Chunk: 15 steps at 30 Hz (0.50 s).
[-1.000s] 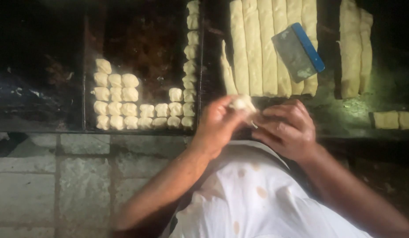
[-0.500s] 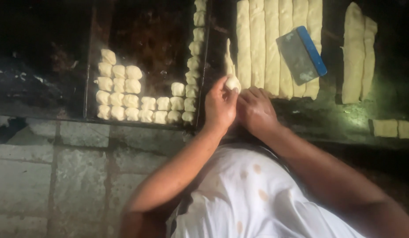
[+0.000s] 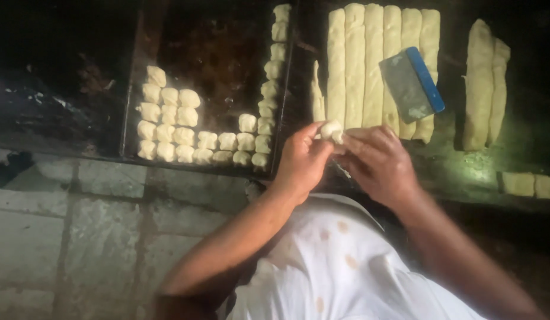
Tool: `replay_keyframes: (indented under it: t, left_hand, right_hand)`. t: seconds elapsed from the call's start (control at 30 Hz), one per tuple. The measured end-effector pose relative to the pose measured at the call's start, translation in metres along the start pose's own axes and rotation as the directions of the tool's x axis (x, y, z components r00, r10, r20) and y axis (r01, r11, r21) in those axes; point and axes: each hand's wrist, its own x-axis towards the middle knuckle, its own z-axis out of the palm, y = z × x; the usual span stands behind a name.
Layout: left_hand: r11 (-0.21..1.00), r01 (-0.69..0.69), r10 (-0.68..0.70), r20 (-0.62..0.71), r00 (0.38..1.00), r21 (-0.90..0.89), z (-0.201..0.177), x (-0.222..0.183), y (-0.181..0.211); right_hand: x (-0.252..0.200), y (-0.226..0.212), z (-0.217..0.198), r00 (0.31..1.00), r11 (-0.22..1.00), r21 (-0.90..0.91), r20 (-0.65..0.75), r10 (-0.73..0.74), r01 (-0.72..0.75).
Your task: The person cuts long strips of dough into small pieces using a bench scraper and then rolls each piece into a ball by hand. The finished dough balls are placed in a tray on the left side of the workspace.
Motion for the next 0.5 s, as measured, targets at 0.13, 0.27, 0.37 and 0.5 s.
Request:
replay_keyframes:
  t: [0.13, 0.27, 0.37, 0.5]
  left_hand:
    - [0.973, 0.09, -0.072, 0.095, 0.993, -0.211, -0.012, -0.006, 0.015]
    - [1.0, -0.019, 0.02, 0.051, 0.998, -0.007, -0.033, -0.009, 0.008]
    - [0.954, -0.115, 0.116, 0.011, 0.993, 0.277, -0.056, -0.019, 0.015]
    - [0.933, -0.094, 0.098, 0.009, 0.995, 0.347, -0.091, -0.029, 0.03]
  right_hand:
    - [0.001, -0.005, 0.009, 0.995, 0.995, -0.093, -0.09, -0.036, 0.027]
    - [0.017, -0.004, 0.01, 0.993, 0.995, -0.053, 0.077, -0.084, 0.089]
    - [0.054, -0.022, 0.017, 0.989, 0.996, -0.032, 0.122, -0.077, 0.082]
    - [0.089, -0.047, 0.042, 0.974, 0.999, -0.045, 0.228, -0.011, 0.022]
